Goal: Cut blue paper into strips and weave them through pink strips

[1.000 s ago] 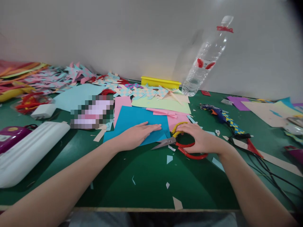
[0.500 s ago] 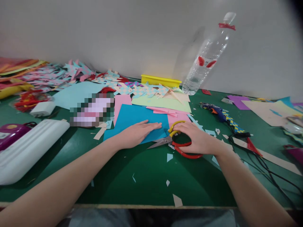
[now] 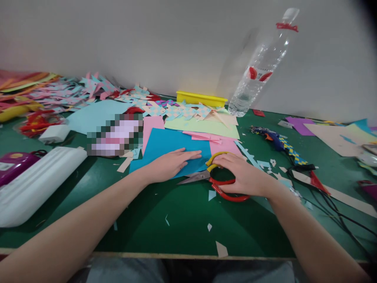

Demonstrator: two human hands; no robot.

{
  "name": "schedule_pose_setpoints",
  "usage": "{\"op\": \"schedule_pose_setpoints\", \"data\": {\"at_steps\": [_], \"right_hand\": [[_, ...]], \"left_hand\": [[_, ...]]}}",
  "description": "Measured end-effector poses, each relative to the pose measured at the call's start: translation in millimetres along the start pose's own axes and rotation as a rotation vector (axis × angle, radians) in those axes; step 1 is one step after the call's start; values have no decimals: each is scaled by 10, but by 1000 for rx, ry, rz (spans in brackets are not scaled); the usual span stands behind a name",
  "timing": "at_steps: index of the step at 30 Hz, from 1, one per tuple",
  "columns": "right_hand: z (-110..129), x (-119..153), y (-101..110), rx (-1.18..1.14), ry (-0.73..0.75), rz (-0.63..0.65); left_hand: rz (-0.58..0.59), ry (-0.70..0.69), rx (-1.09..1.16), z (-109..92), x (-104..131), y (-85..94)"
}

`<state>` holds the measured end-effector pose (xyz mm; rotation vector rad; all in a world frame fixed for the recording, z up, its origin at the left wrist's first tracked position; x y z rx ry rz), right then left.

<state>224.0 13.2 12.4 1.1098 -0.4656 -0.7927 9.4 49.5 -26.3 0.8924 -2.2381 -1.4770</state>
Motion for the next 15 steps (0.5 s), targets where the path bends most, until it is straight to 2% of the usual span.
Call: {"op": "schedule_pose_setpoints", "data": {"at_steps": [8,15], "right_hand": [[82,-33,-25,33,3,-26],[110,-20,-54,61,28,-16]], "left_hand": [[-16,-15,-15,-6,-16,5],[-15,11,127,15,-6,19]]}}
Point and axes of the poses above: each hand's wrist, its own x-axis away from the middle knuckle, its own y-axis out of the back of the hand, z = x × y, the point moved 4 cm from there along -x, towards the middle knuckle, and after that the axes turned 5 degrees about -z, right-handed, at the moved point
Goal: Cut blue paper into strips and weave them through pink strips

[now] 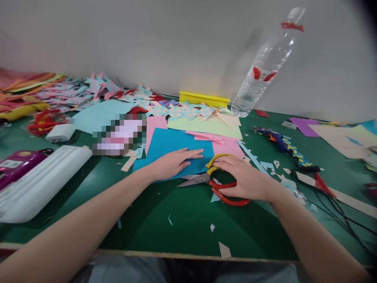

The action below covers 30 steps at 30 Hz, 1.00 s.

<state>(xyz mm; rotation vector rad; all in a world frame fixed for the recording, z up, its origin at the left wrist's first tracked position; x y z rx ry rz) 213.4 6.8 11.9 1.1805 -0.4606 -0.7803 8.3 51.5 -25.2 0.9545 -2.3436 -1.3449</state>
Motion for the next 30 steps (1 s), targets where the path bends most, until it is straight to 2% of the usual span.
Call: {"op": "schedule_pose_setpoints", "data": {"at_steps": [7,16,21,30], "right_hand": [[50,-55,-46,-3,18,-29],[91,-52,-30,48,28,10],[202,-108,-58,34,32,9],[226,-106,-54,27,36,31]], "left_hand": [[-14,-21,33,-42,-7,23],[-45,-26,-24,-23,10,12],[-53,-52,4,6,9,-5],[-56,-76,31,15,-10,-4]]}}
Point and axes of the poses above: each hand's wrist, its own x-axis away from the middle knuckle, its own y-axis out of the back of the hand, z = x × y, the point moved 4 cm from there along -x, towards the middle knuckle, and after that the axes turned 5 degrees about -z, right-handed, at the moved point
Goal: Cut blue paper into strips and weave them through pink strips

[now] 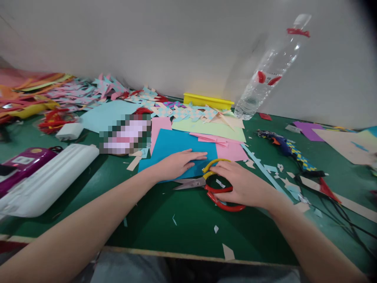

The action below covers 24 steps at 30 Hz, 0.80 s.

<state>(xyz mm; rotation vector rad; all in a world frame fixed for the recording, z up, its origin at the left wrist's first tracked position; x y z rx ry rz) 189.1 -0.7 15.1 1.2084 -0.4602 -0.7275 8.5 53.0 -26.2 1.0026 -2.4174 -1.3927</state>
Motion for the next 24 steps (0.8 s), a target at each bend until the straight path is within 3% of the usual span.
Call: {"op": "schedule_pose_setpoints", "data": {"at_steps": [24], "right_hand": [[225,-138,-108,28,-16,-38]], "left_hand": [[-19,9,22,5,-6,0]]}}
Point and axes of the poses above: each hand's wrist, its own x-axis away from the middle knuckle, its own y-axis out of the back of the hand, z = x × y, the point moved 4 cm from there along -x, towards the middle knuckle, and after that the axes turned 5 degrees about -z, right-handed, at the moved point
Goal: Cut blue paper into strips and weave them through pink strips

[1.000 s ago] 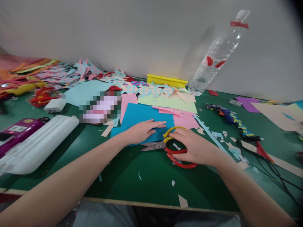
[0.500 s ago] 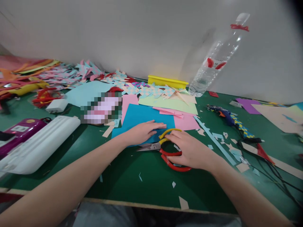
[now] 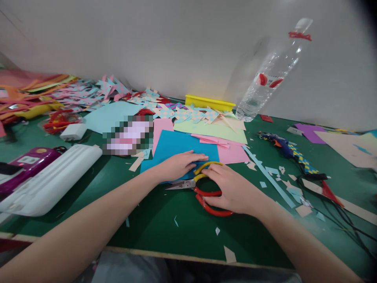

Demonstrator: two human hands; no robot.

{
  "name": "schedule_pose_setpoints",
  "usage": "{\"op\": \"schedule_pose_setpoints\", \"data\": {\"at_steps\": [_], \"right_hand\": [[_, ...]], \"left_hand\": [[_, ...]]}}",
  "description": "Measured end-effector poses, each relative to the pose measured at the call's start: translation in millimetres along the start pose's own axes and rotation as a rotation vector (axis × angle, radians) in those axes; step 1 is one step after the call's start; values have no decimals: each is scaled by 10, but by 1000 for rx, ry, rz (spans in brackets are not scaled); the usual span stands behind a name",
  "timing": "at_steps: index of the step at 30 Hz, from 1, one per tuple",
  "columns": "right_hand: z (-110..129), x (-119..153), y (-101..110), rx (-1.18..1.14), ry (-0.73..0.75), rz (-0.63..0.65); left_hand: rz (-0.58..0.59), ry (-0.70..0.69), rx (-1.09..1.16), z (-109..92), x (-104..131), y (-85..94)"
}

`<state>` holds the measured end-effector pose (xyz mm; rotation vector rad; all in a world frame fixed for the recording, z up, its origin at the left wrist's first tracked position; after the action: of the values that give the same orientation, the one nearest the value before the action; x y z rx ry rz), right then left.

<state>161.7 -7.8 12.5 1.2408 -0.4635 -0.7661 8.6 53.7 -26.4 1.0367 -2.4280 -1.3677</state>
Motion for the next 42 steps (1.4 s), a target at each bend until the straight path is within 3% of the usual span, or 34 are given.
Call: {"op": "schedule_pose_setpoints", "data": {"at_steps": [10,15,19,23,26,30,42], "right_hand": [[59,-5,-26,-10,42,28],[43,17,-7,-20,66,16],[-197,122,75,-34,106,-7],[-720,240,203,-7,-13,-192],[-1095,306,293,100,-228,-433],[-1290,352,355,262,-378,-672],[-1322,366,335,308,-409,-696]], "left_hand": [[18,28,0,-29,-1,26],[-37,-1,79,-33,13,86],[-202,-4,97,-14,60,211],[-319,13,-61,-28,131,351],[-253,-24,-266,-70,164,410],[-102,-99,-340,-92,192,413],[34,-83,-392,-105,188,238]]}}
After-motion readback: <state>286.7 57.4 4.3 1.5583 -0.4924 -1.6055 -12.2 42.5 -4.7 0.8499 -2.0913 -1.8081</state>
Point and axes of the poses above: each hand's wrist, its own x-axis away from the middle knuckle, its own y-axis out of the back of the hand, z = x × y, the point moved 4 cm from there along -x, towards the middle knuckle, and after that the axes turned 5 degrees about -z, right-handed, at the moved point
